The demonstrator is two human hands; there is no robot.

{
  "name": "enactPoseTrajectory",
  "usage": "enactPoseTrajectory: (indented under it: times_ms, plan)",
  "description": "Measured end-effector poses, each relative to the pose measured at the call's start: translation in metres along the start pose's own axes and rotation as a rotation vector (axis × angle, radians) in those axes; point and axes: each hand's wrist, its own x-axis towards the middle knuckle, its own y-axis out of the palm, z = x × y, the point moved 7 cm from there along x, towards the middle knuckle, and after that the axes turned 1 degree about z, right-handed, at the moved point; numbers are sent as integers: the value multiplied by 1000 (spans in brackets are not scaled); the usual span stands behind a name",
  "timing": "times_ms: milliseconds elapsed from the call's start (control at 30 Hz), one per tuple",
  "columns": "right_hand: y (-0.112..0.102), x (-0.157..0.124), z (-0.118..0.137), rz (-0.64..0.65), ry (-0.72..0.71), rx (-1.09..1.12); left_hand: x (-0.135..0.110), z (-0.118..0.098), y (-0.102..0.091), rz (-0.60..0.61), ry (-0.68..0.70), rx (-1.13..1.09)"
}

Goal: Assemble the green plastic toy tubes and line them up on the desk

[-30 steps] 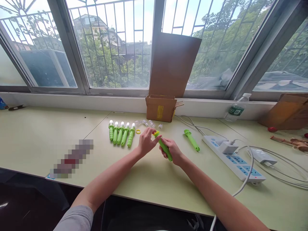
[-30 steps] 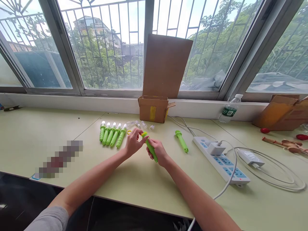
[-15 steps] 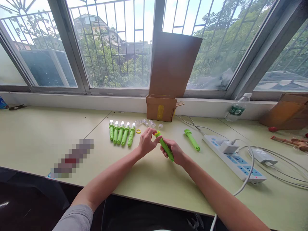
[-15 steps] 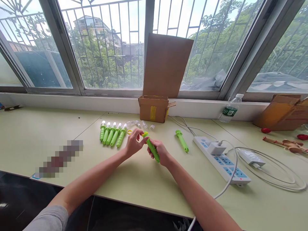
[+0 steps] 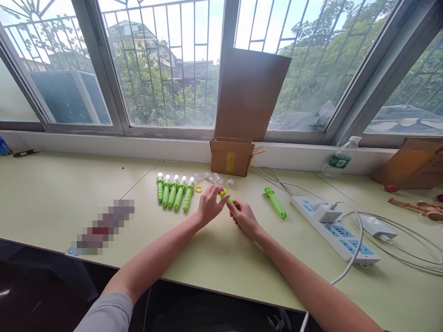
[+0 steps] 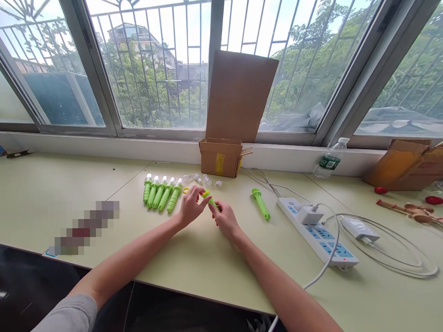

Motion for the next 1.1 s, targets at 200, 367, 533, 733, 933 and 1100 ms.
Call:
enactPoseTrajectory:
  times_ms: [200, 367, 533, 733, 933, 1100]
  plan:
    - [5, -4, 6, 33, 82, 165, 3, -4, -2, -22, -6, 3]
    - [7, -5, 6, 57, 143, 271, 6, -3, -3, -19, -27, -31]
    - [8, -6, 1, 68, 198, 343, 6, -2, -4, -14, -38, -60]
    - [10, -8, 3, 128, 230, 420, 7, -2, -3, -11, -41, -93]
    - [9, -6, -1, 131, 255, 406, 6, -3, -2, -3, -45, -116]
    - [7, -4, -2, 111, 215, 393, 5, -4, 0, 11, -42, -113]
